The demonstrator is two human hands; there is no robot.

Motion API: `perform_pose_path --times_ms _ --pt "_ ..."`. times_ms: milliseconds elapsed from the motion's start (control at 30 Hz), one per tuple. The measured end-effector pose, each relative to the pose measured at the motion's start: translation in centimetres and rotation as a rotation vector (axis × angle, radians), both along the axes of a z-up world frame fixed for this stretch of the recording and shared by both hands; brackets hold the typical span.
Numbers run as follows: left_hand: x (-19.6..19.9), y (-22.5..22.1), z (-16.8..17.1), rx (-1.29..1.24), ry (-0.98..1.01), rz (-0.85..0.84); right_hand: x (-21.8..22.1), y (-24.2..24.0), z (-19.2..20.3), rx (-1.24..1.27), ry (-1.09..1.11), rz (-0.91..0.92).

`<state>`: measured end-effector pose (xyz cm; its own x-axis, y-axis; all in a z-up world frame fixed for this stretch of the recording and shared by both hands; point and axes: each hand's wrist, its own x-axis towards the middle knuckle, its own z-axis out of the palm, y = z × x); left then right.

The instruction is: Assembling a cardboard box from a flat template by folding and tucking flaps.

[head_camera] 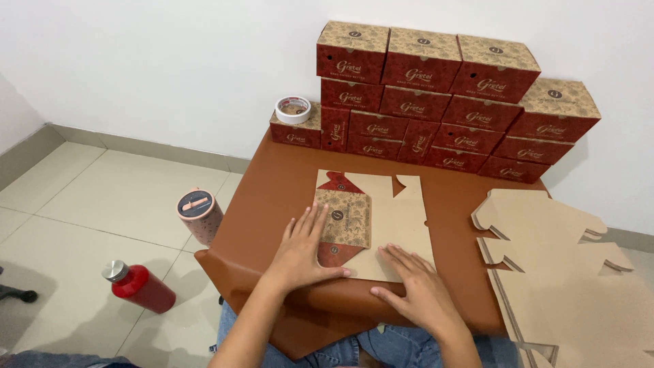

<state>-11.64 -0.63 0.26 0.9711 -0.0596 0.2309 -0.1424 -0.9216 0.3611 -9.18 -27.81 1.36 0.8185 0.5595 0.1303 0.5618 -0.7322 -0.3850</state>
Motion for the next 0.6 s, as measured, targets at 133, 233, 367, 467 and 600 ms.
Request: perform_pose_path --times_ms 133,233,367,467,600 --pt "0.0 -0.5 -0.7 0.026 -0.060 0.048 -0.4 -0.1 0.0 0.018 0.019 -0.038" --pt "-0.4 -0.3 -0.7 0.025 -0.025 0.084 -0.7 -0.4 -0.2 0.078 0.014 0.003" --pt "-1.3 0.2 0.7 -0.047 -0.072 0.098 -0.7 -0.5 -0.4 0.113 0.002 0.044" --pt "-2.6 1.0 1.7 -0.267 -0.115 0.211 -0.7 -0.6 -0.6 0.103 0.021 0.034" --pt "-3.4 2.6 1.3 -0.431 -0.361 0.421 -1.0 -0.7 -0.2 0.074 0.059 0.026"
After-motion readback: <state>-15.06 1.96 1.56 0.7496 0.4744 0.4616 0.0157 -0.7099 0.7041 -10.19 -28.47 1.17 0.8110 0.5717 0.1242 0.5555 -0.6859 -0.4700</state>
